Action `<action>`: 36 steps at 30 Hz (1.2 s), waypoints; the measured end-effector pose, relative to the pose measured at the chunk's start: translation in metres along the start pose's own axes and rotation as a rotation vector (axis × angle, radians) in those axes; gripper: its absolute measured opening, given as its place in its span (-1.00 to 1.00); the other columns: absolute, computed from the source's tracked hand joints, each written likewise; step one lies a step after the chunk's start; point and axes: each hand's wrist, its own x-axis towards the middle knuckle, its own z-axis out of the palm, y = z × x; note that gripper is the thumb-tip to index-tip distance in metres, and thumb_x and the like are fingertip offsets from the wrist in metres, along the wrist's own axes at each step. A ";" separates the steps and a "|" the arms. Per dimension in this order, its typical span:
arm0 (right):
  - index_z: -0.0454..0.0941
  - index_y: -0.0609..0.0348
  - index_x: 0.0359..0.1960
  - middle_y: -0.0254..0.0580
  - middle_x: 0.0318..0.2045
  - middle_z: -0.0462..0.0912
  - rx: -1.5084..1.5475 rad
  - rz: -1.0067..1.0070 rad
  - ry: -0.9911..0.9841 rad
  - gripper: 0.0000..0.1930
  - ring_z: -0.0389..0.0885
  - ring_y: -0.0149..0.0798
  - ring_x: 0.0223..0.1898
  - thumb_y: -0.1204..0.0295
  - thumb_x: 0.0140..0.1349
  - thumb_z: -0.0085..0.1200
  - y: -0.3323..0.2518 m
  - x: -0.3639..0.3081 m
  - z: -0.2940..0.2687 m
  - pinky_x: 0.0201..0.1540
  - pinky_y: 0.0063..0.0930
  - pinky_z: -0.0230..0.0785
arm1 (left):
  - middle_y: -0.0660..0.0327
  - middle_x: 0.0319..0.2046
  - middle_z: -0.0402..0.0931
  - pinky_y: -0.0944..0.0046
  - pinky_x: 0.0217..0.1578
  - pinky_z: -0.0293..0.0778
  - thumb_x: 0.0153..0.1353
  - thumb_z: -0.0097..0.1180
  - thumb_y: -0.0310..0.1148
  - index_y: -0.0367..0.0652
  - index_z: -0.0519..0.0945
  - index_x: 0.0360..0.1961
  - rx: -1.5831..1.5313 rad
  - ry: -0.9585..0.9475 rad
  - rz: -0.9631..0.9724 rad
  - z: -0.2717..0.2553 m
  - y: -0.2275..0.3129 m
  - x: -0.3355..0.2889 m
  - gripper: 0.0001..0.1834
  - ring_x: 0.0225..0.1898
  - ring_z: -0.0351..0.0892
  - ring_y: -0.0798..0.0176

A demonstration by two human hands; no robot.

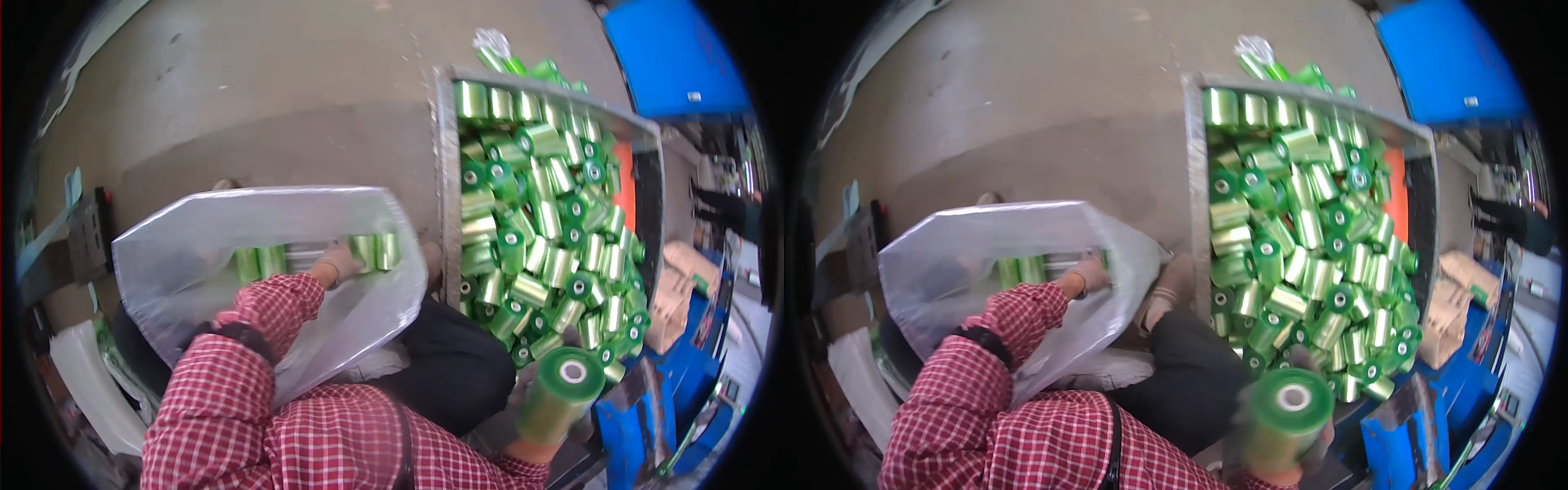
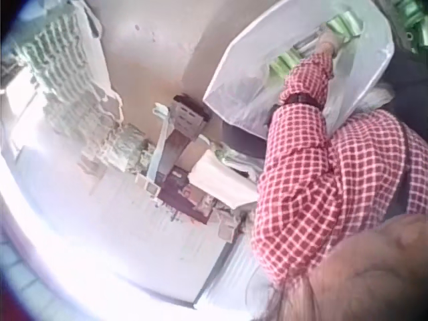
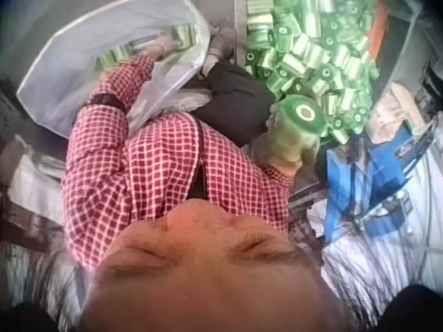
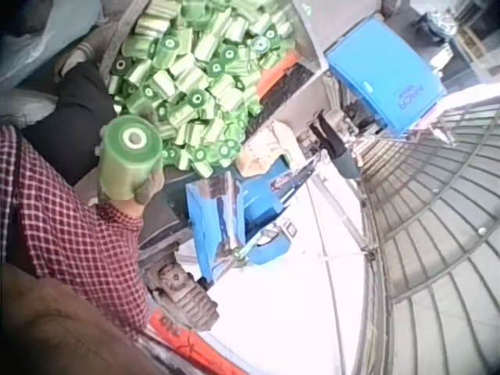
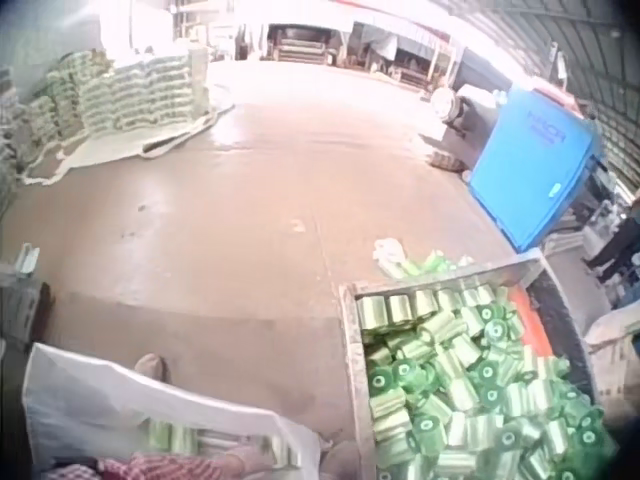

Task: Packing green spools from a metal bin into a plastic bag.

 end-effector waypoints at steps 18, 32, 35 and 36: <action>0.50 0.21 -0.10 0.00 -0.25 0.60 -1.760 1.025 -0.404 -0.58 0.60 -0.25 -0.24 0.18 0.08 0.08 0.454 0.156 -0.078 -0.19 -0.26 0.41 | -0.13 -0.01 0.41 -0.06 0.00 0.34 0.25 -0.26 0.01 -0.11 0.42 0.07 -0.307 -0.332 0.130 -0.005 -0.035 -0.236 -0.48 0.01 0.44 -0.17; 0.22 0.06 0.21 0.14 0.17 0.29 -2.702 0.329 -0.252 -0.45 0.37 0.06 0.14 0.31 0.13 -0.07 0.124 0.332 -0.081 0.11 -0.16 0.29 | -0.03 0.14 0.30 -0.01 0.12 0.20 0.10 -0.10 -0.30 -0.29 0.44 0.05 0.710 -0.178 0.238 -0.049 -0.044 -0.195 -0.52 0.17 0.29 0.01; 0.32 0.00 0.14 0.03 0.04 0.42 -2.672 0.225 -0.264 -0.54 0.43 -0.01 0.06 0.38 0.14 -0.09 0.127 0.344 -0.115 0.02 -0.18 0.33 | -0.08 0.12 0.31 0.06 0.14 0.19 0.06 -0.12 -0.34 -0.31 0.43 0.04 0.651 -0.196 0.106 -0.072 -0.034 -0.181 -0.51 0.16 0.29 -0.03; 0.36 0.00 0.10 0.00 0.01 0.44 -2.670 0.234 -0.236 -0.57 0.44 -0.03 0.04 0.40 0.14 -0.10 0.131 0.337 -0.103 0.00 -0.19 0.34 | -0.07 0.09 0.35 0.09 0.11 0.22 0.05 -0.11 -0.35 -0.30 0.47 -0.01 0.616 -0.096 0.062 -0.072 -0.037 -0.184 -0.54 0.14 0.32 -0.02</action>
